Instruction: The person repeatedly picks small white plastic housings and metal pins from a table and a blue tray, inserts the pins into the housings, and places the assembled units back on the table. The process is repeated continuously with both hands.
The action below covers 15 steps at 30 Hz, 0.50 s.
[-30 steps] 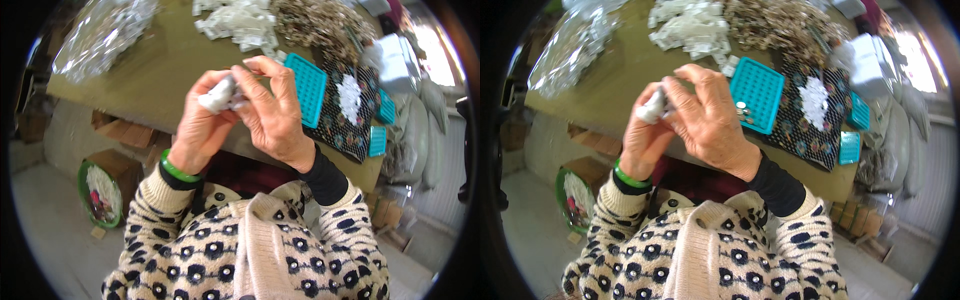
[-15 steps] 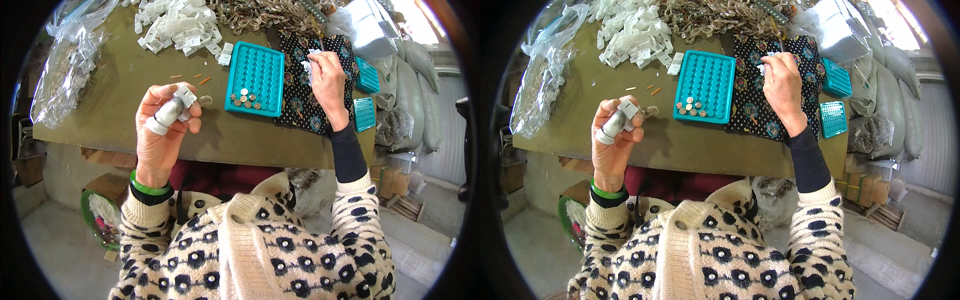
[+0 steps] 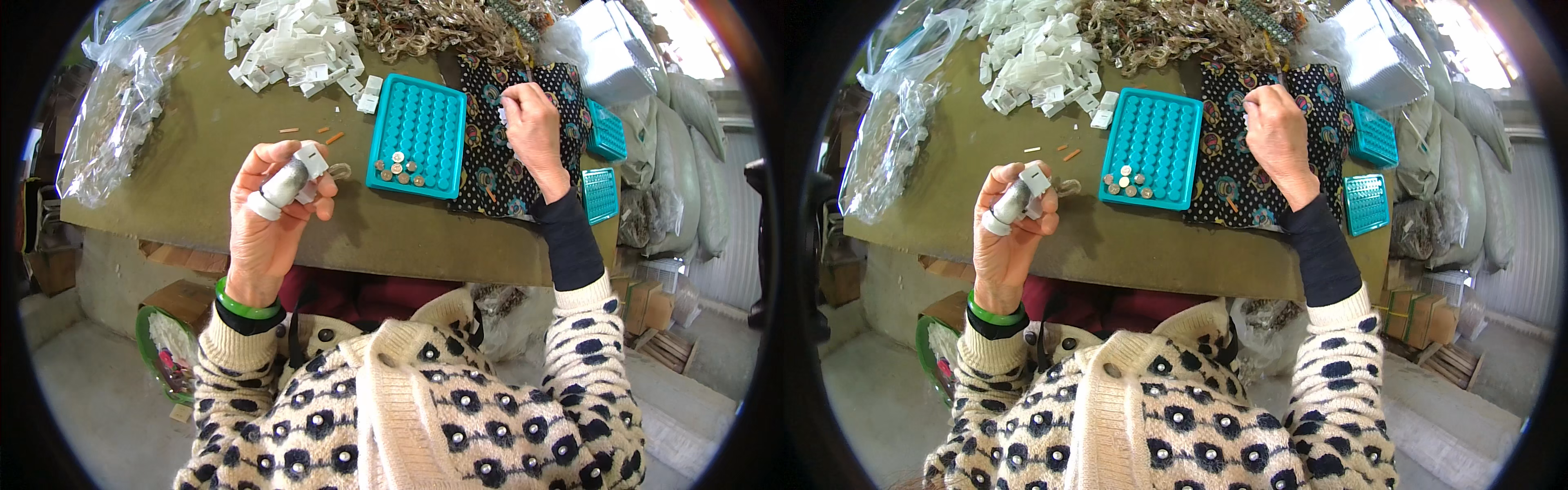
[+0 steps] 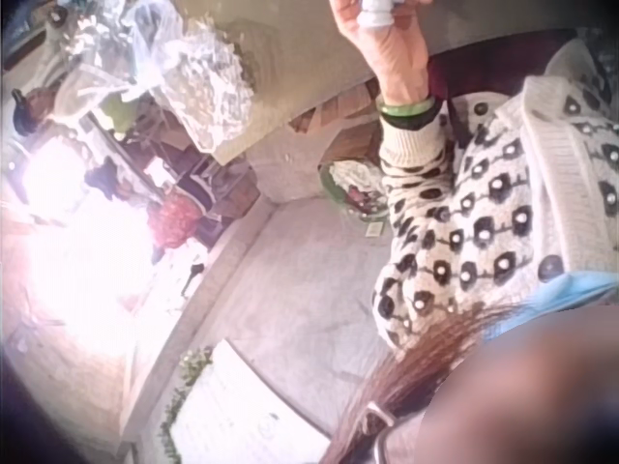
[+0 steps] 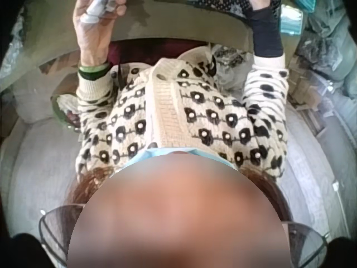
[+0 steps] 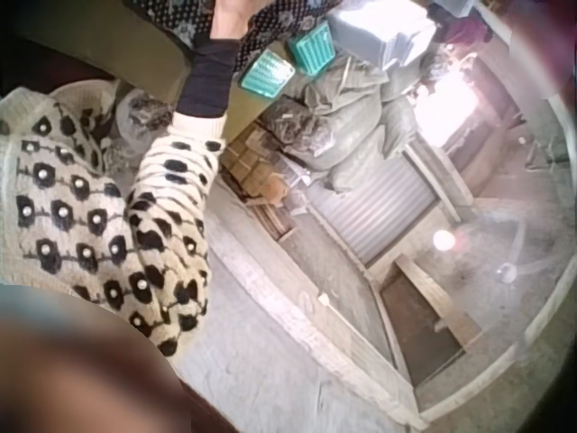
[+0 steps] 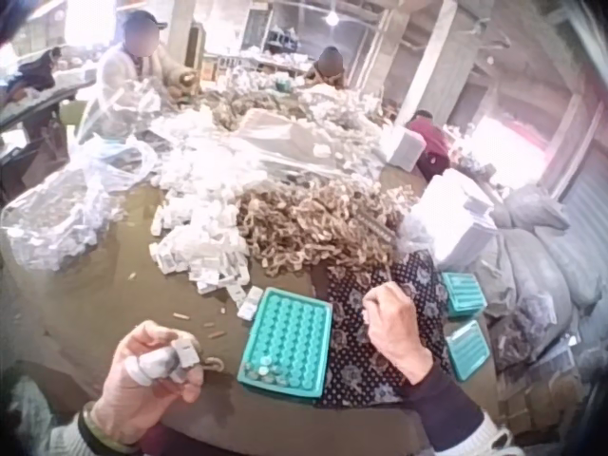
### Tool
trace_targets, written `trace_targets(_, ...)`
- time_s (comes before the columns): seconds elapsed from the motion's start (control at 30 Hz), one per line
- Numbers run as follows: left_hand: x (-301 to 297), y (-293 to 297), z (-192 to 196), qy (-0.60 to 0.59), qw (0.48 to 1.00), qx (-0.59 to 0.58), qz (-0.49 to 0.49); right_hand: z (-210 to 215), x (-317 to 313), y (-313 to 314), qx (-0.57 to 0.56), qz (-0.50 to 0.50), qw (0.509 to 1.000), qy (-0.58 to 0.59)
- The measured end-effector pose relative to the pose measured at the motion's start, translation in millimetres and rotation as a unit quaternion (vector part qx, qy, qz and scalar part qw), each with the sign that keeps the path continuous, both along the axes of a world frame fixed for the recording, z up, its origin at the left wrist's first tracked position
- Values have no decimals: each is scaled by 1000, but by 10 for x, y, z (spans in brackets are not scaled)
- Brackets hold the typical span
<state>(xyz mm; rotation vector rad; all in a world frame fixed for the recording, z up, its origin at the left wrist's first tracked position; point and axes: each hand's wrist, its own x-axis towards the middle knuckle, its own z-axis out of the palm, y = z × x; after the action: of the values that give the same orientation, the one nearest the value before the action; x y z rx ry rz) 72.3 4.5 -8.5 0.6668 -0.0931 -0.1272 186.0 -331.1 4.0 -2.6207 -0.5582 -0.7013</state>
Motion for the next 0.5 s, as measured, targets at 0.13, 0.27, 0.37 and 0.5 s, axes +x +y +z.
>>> trace_targets(0.13,-26,-16,32,6,1000,-8,0,168,-139,132,387,-17,897,213)
trace_targets(0.27,-33,-35,65,14,1000,-17,-14,396,-324,432,488,58,835,248)
trace_targets(0.37,-57,-18,94,35,999,6,-17,532,-493,749,512,111,807,273)
trace_targets(0.5,-87,-7,107,35,999,4,-16,609,-679,1168,543,169,763,308)
